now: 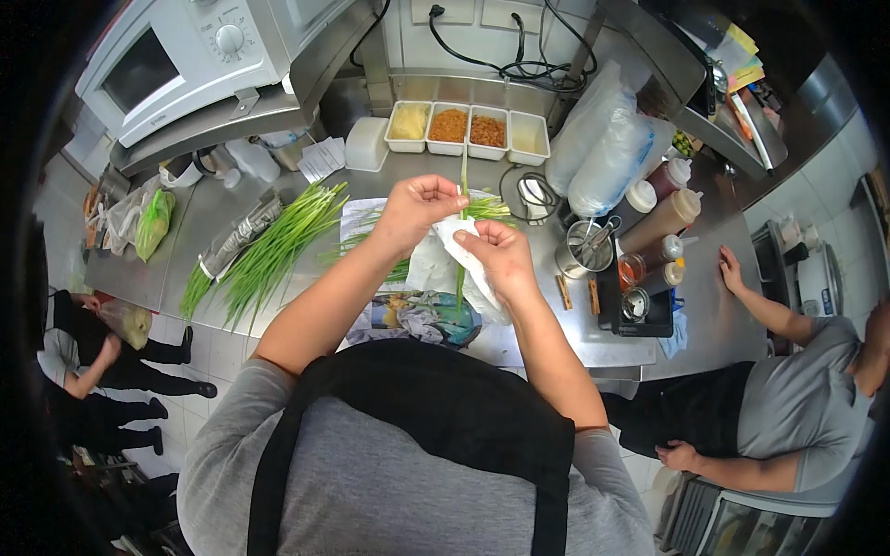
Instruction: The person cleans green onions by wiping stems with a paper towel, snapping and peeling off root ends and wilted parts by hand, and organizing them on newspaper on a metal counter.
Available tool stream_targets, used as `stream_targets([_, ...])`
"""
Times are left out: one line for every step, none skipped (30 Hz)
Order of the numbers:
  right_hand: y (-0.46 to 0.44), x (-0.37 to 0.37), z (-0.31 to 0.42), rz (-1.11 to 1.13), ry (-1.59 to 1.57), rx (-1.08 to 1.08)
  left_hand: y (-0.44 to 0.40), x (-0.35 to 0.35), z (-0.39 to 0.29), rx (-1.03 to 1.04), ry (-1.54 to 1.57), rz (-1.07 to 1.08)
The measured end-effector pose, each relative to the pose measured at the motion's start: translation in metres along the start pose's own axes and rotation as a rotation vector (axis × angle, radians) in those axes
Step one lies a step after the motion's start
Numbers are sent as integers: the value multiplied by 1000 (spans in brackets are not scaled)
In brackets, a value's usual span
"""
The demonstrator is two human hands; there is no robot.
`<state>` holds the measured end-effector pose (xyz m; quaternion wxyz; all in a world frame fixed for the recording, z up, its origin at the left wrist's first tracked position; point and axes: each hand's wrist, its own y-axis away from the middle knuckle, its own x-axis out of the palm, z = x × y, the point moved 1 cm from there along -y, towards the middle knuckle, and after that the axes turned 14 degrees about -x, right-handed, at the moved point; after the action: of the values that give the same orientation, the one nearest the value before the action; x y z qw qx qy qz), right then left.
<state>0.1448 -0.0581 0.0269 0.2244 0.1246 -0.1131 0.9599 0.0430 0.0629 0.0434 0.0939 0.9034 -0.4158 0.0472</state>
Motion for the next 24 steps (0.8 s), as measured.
stream_targets([1, -2, -3, 4, 14, -11, -1, -1, 1, 7, 22, -16])
stream_targets([1, -3, -5, 9, 28, -23, -2, -2, 0, 15, 43, -32])
stream_targets([2, -5, -7, 15, 33, -17, -2, -3, -4, 15, 59, -43])
stream_targets([3, -6, -10, 22, 38, -12, -1, -4, -11, 14, 75, -54])
stream_targets([3, -7, -12, 30, 43, -5, 0, -5, -17, 13, 91, -66])
stream_targets([4, -5, -11, 31, 48, 5, -1, -6, -20, 16, 80, -75])
stream_targets([5, -3, -9, 32, 53, 15, -1, -6, -23, 19, 68, -84])
stream_targets([6, -1, -8, 33, 58, 25, -2, -7, -25, 22, 56, -93])
stream_targets([5, -1, -9, 37, 64, 34, -3, -7, -25, 8, 29, -68])
stream_targets([5, -2, -10, 41, 70, 43, -4, -6, -25, -6, 2, -43])
stream_targets([4, -2, -11, 45, 76, 52, -5, -6, -25, -21, -25, -18])
stream_targets([2, 0, -7, 28, 47, 39, -6, -6, -23, -19, -39, -6])
stream_targets([0, 3, -1, 10, 18, 26, -8, -6, -20, -18, -52, 7])
stream_targets([-2, 6, 3, -8, -10, 13, -10, -5, -18, -17, -64, 19])
stream_targets([-6, 9, 5, -44, -20, -14, -9, -3, -17, -25, -78, 8])
stream_targets([-10, 9, 4, -28, -2, -32, -7, 1, -17, -33, -93, -2])
stream_targets([-14, 8, 3, -12, 17, -51, -6, 4, -17, -41, -108, -13])
stream_targets([-16, 8, 1, 4, 35, -69, -7, 5, -16, 1, -94, -29])
stream_targets([-18, 5, -6, 38, 100, -94, -10, 5, -17, 44, -80, -46])
stream_targets([-16, 2, -8, 31, 135, -81, -12, 4, -18, 89, -66, -64])
stream_targets([-11, 3, -5, 27, 171, -70, -14, 1, -20, 86, -61, -77])
stream_targets([-7, 2, -3, 24, 208, -60, -16, -3, -22, 85, -55, -91])
stream_targets([-1, -1, -7, 37, 251, -51, -16, -7, -23, 82, -50, -104])
stream_targets([2, -2, -12, 31, 231, -38, -16, -9, -26, 64, -62, -97])
